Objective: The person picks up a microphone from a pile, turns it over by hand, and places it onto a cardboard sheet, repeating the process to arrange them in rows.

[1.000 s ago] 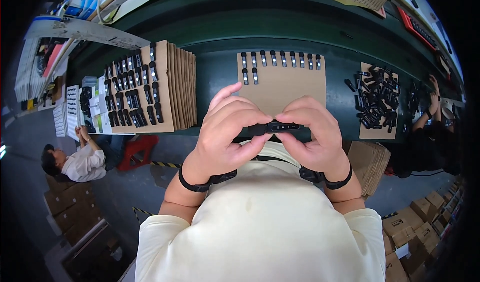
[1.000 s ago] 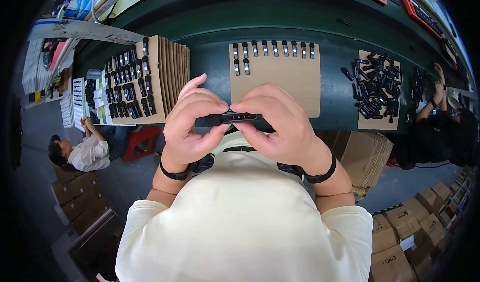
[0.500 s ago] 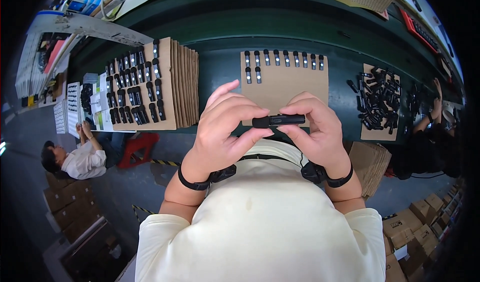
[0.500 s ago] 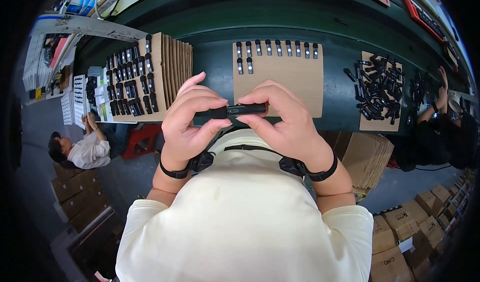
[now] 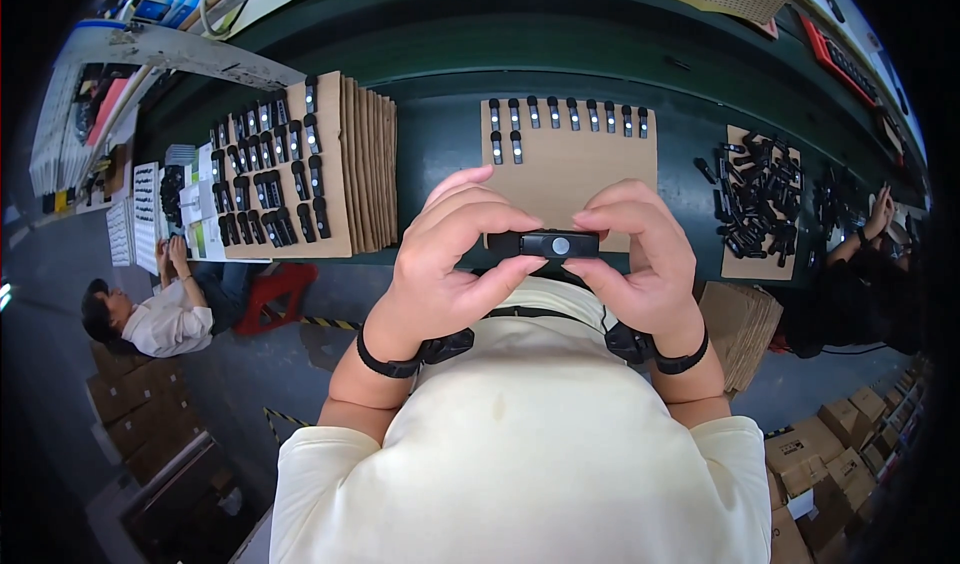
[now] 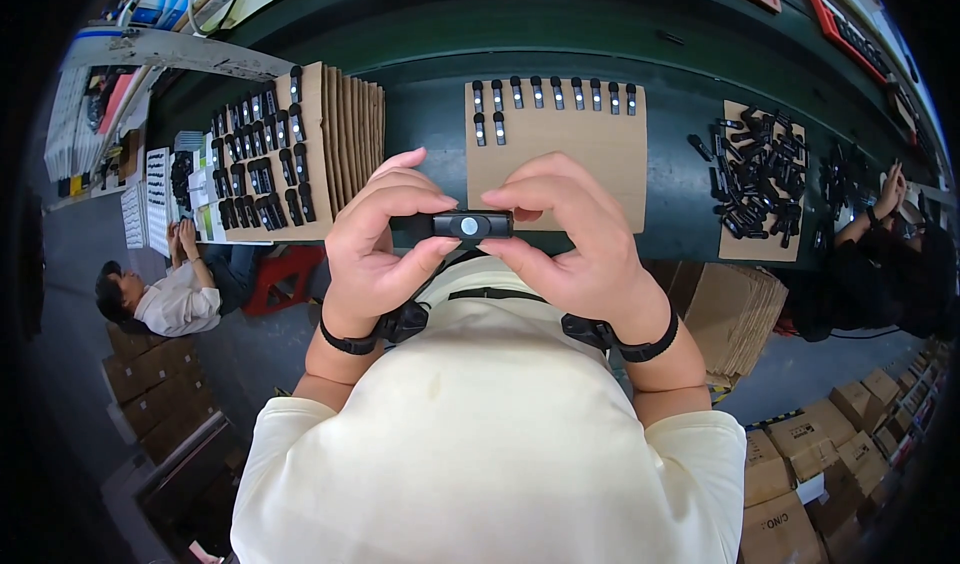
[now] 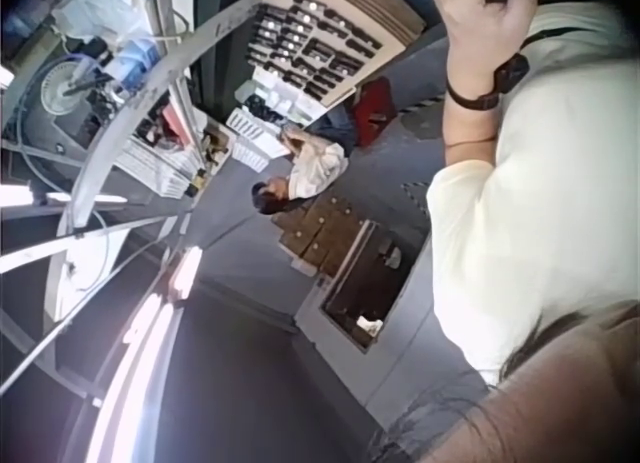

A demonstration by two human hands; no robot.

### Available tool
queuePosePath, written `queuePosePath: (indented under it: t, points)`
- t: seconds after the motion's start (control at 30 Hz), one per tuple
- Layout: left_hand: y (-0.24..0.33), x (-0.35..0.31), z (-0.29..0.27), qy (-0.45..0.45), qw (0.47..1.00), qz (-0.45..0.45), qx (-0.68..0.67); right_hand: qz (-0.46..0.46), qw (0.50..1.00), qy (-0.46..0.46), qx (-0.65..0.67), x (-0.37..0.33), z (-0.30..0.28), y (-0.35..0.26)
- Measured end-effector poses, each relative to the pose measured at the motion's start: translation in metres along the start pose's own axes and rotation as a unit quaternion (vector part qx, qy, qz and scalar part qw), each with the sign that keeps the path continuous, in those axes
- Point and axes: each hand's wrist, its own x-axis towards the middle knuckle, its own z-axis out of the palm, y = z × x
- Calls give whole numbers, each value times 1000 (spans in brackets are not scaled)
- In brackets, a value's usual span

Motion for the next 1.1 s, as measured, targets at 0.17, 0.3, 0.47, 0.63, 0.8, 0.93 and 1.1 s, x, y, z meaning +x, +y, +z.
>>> queuePosePath:
  t: [0.17, 0.3, 0.47, 0.63, 0.8, 0.93, 1.1]
  points:
    - [1, 1, 2, 5, 1000, -2, 9, -9, 1000, -10, -14, 0, -2, 1]
    - [0, 3, 3, 16, 999, 0, 40, -42, 995, -21, -93, 8, 0, 0]
    - [-9, 2, 1, -14, 993, -14, 114, -63, 973, -45, -218, 14, 6, 8]
    - [-30, -4, 8, 47, 984, -102, 141, 45, 972, -51, -227, 7, 22, 45]
    - [-57, -25, -6, 30, 979, -142, 141, 280, 942, -34, -184, -12, 36, 146]
    - [-68, -41, -17, 19, 975, -183, 128, 388, 904, -35, -177, -26, 42, 230]
    - [-77, -58, -28, 12, 963, -235, 128, 427, 871, -16, -242, -19, 60, 278]
